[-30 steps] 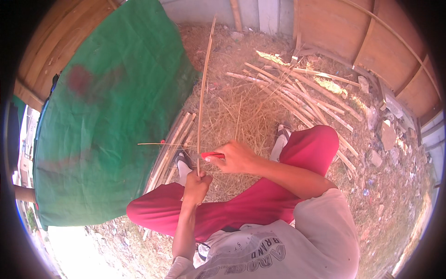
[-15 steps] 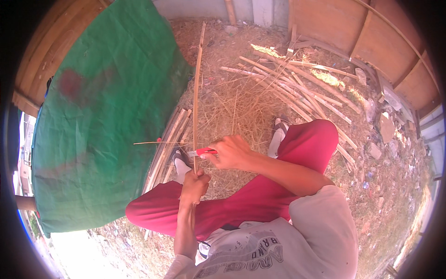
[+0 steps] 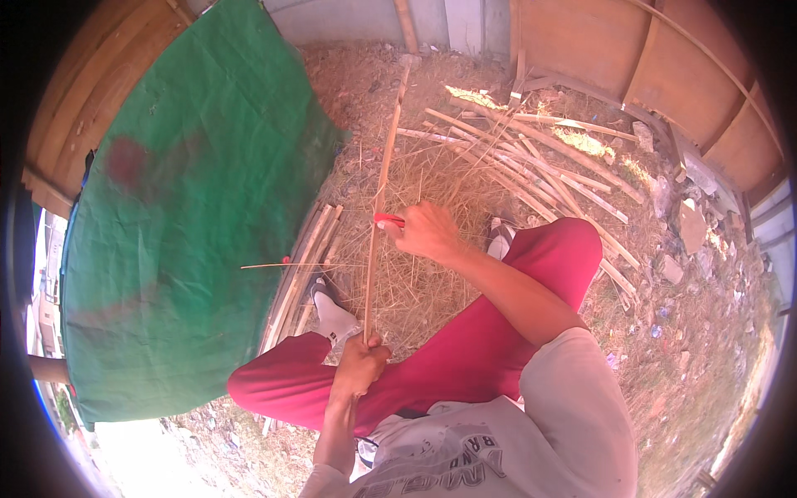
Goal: The person sits on the ground and uses a red utility knife to shave the surface of long, thin bamboo sticks. They hold the sticks with one hand and scrape the blade along the length of the wood, removing the outer layer and smoothing the surface.
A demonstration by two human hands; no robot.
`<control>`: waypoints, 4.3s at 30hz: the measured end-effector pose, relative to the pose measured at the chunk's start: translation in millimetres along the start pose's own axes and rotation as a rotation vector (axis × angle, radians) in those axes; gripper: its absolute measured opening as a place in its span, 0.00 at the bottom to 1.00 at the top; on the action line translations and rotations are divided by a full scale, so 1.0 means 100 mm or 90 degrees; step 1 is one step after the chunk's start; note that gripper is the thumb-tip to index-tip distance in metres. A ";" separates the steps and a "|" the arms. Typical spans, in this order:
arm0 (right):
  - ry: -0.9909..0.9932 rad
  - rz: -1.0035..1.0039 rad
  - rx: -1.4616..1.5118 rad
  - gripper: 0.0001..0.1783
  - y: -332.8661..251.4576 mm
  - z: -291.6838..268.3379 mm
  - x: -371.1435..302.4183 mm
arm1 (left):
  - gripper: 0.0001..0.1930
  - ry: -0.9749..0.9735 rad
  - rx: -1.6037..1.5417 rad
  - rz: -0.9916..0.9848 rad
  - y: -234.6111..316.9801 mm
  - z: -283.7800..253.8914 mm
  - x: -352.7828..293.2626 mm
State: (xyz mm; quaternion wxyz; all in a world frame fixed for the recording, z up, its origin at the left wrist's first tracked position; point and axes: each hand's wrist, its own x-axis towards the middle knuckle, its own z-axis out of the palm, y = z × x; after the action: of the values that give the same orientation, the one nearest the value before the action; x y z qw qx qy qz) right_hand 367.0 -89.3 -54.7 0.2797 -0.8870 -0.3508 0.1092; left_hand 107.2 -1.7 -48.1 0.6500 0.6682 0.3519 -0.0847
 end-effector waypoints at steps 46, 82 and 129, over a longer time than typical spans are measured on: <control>-0.078 0.258 -0.144 0.35 0.72 0.06 0.20 | 0.09 -0.144 0.404 -0.090 -0.37 -0.93 -2.13; 0.037 0.370 -0.234 0.33 1.46 -0.54 0.80 | 0.11 -0.025 0.434 -0.224 -0.22 -2.26 -3.26; 0.149 0.067 0.208 0.31 0.54 -0.68 0.04 | 0.08 0.734 0.865 0.212 -0.45 -1.73 -1.15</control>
State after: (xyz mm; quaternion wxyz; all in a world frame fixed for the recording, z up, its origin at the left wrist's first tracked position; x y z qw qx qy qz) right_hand 426.5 -147.6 -30.4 0.4523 -0.8538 -0.2467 0.0754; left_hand -63.7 113.7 5.2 -0.1574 0.8887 0.3959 0.1692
